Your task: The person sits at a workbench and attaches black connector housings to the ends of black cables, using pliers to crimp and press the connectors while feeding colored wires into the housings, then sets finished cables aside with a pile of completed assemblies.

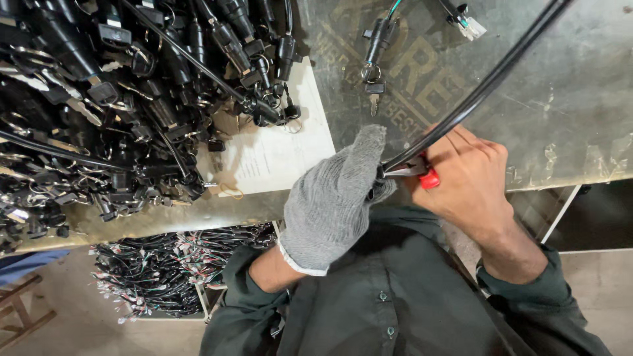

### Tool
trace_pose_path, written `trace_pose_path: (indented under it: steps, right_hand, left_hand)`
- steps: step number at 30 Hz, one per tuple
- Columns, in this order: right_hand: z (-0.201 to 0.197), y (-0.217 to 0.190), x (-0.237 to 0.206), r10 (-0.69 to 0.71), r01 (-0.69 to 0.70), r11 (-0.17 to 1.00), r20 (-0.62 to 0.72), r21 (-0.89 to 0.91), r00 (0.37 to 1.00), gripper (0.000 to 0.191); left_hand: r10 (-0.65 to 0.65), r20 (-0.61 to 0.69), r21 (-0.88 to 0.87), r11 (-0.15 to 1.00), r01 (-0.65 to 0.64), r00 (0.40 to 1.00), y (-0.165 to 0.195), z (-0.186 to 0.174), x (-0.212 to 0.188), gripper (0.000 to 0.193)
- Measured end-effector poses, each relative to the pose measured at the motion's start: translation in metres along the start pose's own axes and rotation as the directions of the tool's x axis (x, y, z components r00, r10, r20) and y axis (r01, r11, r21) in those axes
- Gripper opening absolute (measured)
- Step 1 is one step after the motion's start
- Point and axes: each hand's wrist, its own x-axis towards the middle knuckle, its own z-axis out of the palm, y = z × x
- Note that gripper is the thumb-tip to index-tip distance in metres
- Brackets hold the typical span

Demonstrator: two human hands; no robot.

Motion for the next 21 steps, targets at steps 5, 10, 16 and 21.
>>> trace_pose_path:
  steps: [5,10,16,21]
  right_hand:
    - [0.008,-0.002,0.001,0.084,-0.084,0.996,0.008,0.007,0.996,0.024]
    - [0.006,-0.018,0.000,-0.042,0.051,0.992,-0.084,0.116,0.996,0.040]
    - [0.011,-0.022,0.015,0.188,-0.191,0.973,0.033,0.129,0.982,0.037]
    - [0.008,-0.012,0.029,-0.227,0.238,0.903,-0.074,0.357,0.971,0.031]
  left_hand:
    - [0.018,-0.006,0.089,0.996,-0.017,1.000,-0.006,0.007,0.004,0.065]
    - [0.096,0.035,0.221,0.970,-0.101,0.995,-0.010,0.001,0.002,0.078]
    - [-0.025,0.184,-0.289,0.954,0.078,0.983,-0.007,-0.021,0.010,0.076]
    - [0.119,0.488,-0.654,0.706,0.273,0.865,-0.018,-0.030,0.015,0.071]
